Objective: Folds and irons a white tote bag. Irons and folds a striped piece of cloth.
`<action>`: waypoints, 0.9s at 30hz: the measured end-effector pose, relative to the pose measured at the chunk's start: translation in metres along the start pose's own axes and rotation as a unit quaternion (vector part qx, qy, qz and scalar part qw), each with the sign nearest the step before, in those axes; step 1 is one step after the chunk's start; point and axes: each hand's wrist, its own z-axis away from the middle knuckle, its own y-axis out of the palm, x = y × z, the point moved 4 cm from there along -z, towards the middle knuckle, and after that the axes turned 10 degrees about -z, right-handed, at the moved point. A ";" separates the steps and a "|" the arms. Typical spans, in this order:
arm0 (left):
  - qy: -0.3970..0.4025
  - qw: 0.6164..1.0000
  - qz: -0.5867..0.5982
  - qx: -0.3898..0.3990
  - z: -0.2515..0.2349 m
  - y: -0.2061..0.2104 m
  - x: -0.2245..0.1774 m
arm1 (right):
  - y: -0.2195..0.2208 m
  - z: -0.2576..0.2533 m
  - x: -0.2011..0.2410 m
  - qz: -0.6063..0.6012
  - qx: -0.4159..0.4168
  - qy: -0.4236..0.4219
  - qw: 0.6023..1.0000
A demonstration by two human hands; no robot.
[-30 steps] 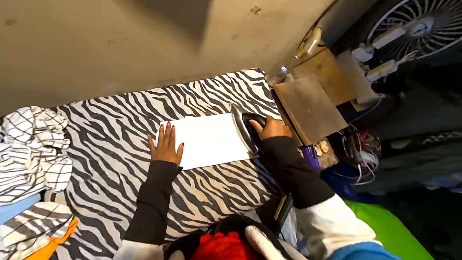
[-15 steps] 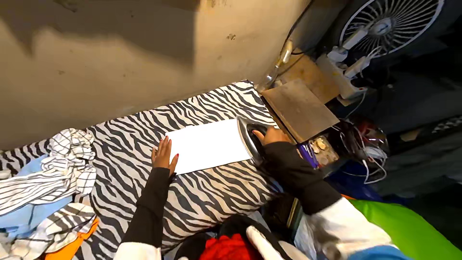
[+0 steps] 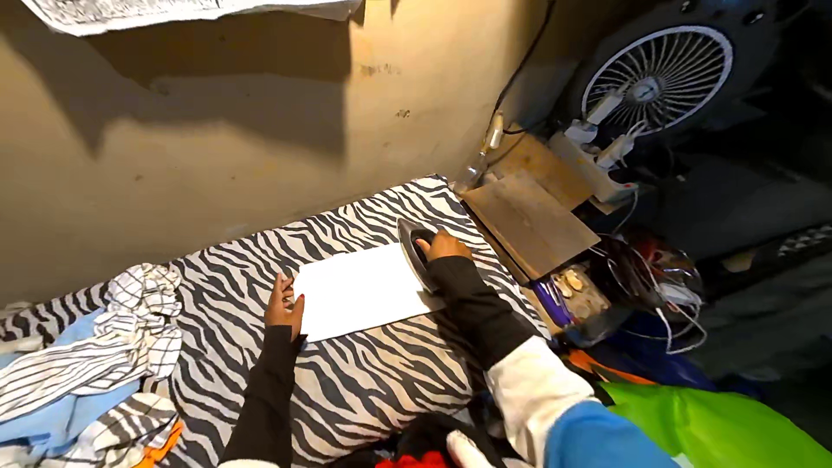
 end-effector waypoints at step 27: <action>0.028 0.979 -0.055 0.195 0.027 -0.027 -0.156 | -0.106 0.062 -0.121 0.069 -0.012 0.007 0.998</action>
